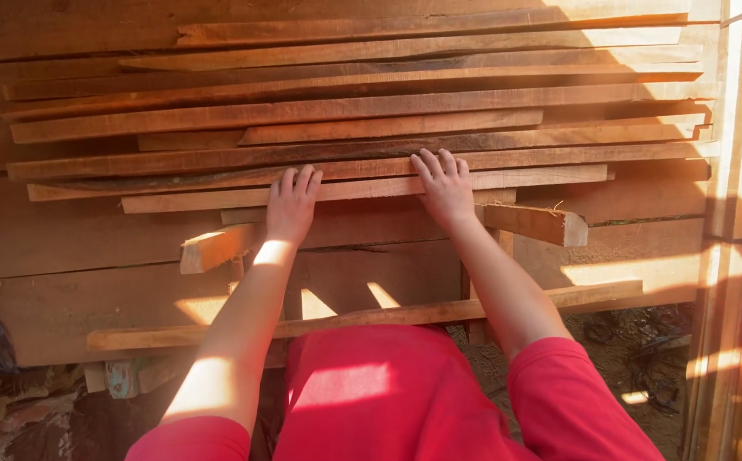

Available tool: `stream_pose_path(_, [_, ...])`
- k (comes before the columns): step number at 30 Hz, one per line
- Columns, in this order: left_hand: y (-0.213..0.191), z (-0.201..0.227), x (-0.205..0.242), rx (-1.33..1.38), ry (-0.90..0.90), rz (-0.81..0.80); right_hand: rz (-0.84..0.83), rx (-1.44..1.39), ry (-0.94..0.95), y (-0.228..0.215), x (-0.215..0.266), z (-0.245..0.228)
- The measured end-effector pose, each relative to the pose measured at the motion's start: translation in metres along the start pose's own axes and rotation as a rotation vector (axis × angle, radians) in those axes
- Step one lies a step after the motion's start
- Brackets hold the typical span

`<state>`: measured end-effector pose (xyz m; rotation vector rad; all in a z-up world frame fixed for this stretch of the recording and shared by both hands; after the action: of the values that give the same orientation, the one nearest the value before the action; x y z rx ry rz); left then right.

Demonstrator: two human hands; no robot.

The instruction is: Stacking thin wooden planks from a pile onto a wooden rack for storage or drying.

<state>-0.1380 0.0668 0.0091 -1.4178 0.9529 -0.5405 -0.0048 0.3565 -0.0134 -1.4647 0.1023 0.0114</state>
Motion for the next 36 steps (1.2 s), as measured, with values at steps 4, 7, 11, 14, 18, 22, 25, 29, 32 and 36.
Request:
stream_pose_path(4, [0.001,-0.013,-0.002,0.024,0.05,0.011,-0.082,-0.017,-0.06,-0.007,-0.012,0.01])
stream_pose_path(7, [0.007,-0.013,0.003,0.139,0.016,-0.132,-0.196,-0.068,-0.037,-0.006,-0.01,0.012])
stream_pose_path(11, [-0.002,-0.015,-0.006,0.175,-0.096,-0.317,-0.295,-0.035,0.039,-0.02,-0.018,0.004])
stream_pose_path(14, [-0.016,-0.016,-0.013,0.281,-0.192,-0.483,-0.293,-0.082,0.069,-0.029,-0.018,0.002])
stream_pose_path(18, [-0.025,-0.028,-0.028,0.515,-0.349,-0.56,-0.097,-0.31,0.104,-0.068,-0.032,-0.001])
stream_pose_path(22, [-0.009,-0.048,-0.052,0.449,-0.393,-0.542,-0.092,-0.29,0.18,-0.05,-0.063,0.01])
stream_pose_path(25, [-0.003,-0.066,-0.079,0.449,-0.417,-0.566,-0.206,-0.319,0.287,-0.038,-0.09,0.029])
stream_pose_path(29, [0.005,-0.078,-0.103,0.412,-0.377,-0.647,-0.315,-0.25,0.294,-0.018,-0.111,0.045])
stream_pose_path(32, [0.023,-0.071,-0.103,0.356,-0.391,-0.615,-0.309,-0.209,0.269,-0.005,-0.119,0.049])
stream_pose_path(36, [0.048,-0.071,-0.105,0.294,-0.424,-0.416,-0.277,-0.209,0.243,0.019,-0.132,0.059])
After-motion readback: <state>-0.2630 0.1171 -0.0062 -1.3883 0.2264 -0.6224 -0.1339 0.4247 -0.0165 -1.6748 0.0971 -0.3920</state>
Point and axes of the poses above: each hand's wrist, its own x-axis away from the middle knuckle, its own y-axis out of the palm, z = x × y, the point moved 3 cm from there along -x, towards the middle knuckle, and after that the axes turned 2 degrees about x, right-handed, at the moved point
